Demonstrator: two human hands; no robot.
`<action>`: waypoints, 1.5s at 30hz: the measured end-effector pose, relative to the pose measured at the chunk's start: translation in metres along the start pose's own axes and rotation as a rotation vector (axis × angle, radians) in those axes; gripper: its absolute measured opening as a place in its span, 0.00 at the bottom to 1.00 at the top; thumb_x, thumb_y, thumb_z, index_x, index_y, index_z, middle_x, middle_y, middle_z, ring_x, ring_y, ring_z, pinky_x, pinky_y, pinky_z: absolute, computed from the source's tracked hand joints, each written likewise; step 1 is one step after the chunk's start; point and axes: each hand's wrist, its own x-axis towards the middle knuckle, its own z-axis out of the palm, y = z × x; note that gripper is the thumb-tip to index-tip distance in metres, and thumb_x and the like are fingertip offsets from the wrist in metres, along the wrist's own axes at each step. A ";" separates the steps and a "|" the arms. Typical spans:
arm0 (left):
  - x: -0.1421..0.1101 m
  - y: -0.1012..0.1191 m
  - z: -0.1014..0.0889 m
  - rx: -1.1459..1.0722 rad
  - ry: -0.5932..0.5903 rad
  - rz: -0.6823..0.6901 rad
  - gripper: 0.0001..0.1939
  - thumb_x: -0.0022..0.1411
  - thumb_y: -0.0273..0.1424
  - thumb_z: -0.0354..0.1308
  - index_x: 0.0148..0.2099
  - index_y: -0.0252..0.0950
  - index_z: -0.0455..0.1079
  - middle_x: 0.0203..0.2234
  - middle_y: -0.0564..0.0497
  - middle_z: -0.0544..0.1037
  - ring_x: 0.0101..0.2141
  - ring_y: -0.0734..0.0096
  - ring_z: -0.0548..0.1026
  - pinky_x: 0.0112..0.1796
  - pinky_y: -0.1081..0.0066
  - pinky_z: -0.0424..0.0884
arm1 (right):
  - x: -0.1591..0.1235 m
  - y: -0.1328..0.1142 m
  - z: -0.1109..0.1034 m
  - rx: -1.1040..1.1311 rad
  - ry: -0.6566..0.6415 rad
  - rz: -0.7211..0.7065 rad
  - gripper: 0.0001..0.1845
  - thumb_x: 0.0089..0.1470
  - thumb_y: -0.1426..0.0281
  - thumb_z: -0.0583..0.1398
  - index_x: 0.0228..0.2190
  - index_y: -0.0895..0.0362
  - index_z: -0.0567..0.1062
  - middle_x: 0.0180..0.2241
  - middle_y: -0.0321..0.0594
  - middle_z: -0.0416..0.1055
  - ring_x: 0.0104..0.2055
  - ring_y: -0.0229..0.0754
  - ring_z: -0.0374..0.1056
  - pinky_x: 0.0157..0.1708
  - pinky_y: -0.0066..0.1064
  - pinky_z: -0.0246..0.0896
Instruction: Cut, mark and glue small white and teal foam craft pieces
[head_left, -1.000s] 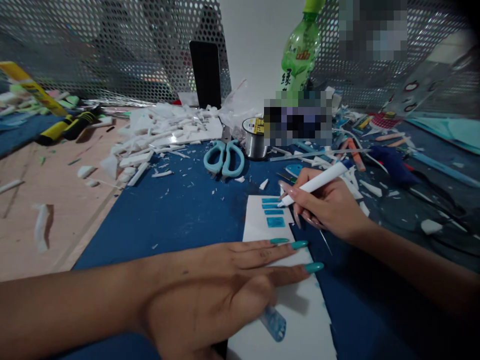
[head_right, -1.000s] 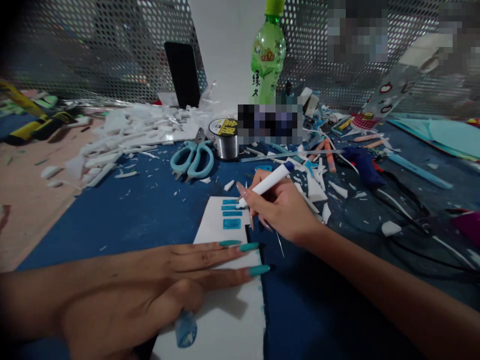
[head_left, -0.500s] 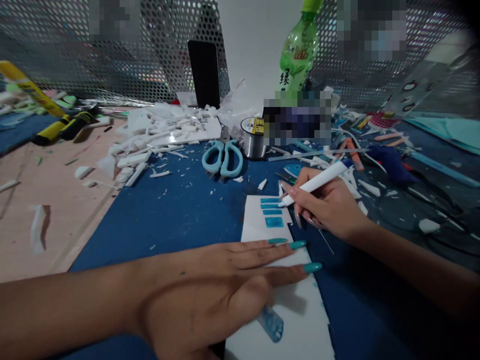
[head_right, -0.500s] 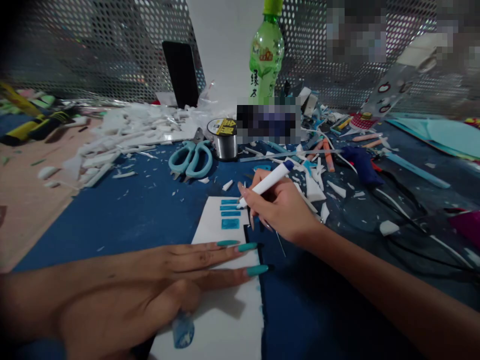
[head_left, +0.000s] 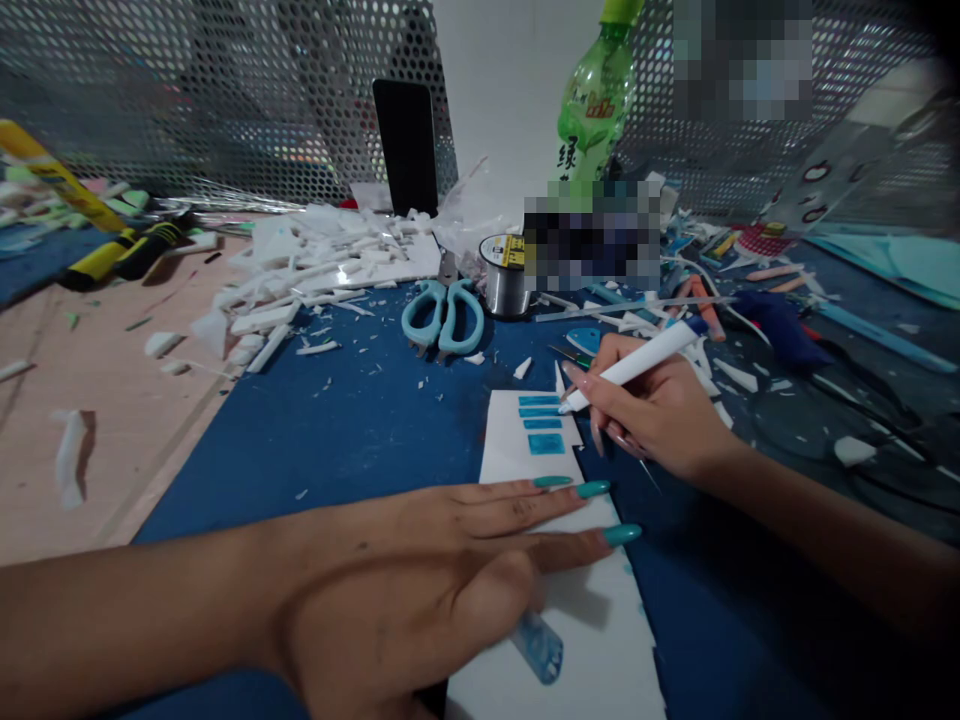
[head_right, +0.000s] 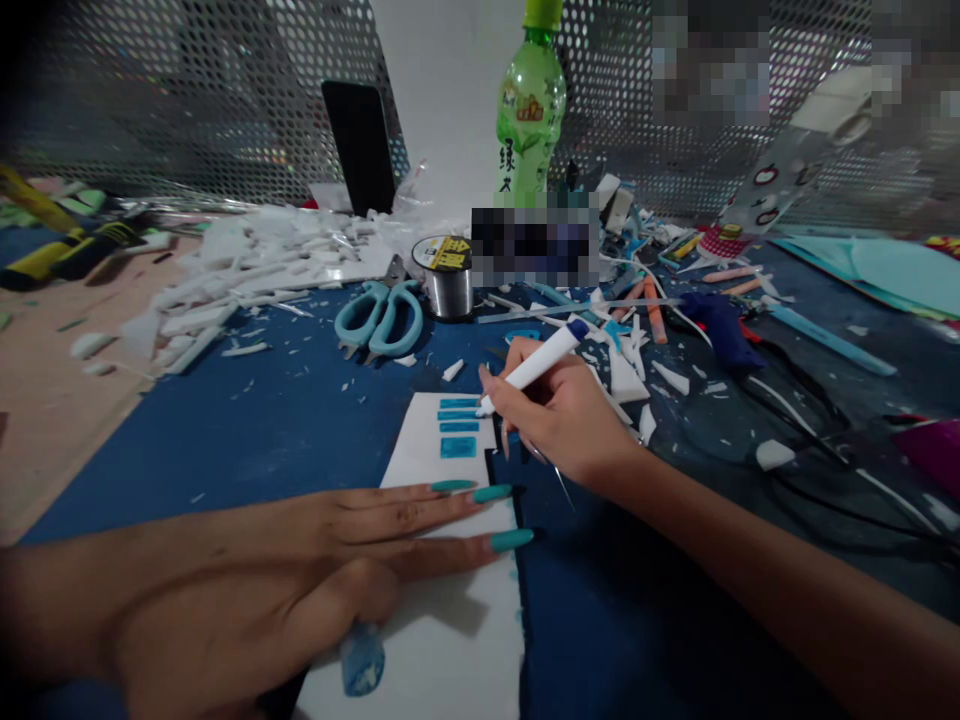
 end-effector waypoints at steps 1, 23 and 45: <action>0.000 0.000 0.000 0.000 0.001 0.004 0.45 0.59 0.40 0.51 0.64 0.29 0.26 0.61 0.39 0.53 0.62 0.60 0.37 0.60 0.60 0.46 | 0.000 0.000 0.000 -0.001 0.001 -0.003 0.16 0.50 0.60 0.61 0.21 0.55 0.61 0.12 0.28 0.61 0.09 0.27 0.51 0.07 0.21 0.43; -0.001 0.000 0.002 0.045 -0.032 0.005 0.48 0.58 0.44 0.53 0.64 0.29 0.25 0.62 0.40 0.48 0.62 0.58 0.36 0.61 0.59 0.43 | -0.001 0.002 -0.002 0.004 0.049 -0.020 0.14 0.51 0.63 0.60 0.22 0.54 0.61 0.12 0.27 0.62 0.08 0.27 0.52 0.06 0.19 0.45; 0.000 0.002 -0.005 0.019 0.036 0.027 0.43 0.60 0.42 0.53 0.64 0.31 0.30 0.59 0.37 0.57 0.62 0.57 0.42 0.59 0.58 0.50 | -0.002 0.003 -0.001 0.135 0.317 -0.155 0.13 0.48 0.63 0.63 0.23 0.56 0.65 0.12 0.28 0.63 0.09 0.27 0.52 0.06 0.18 0.44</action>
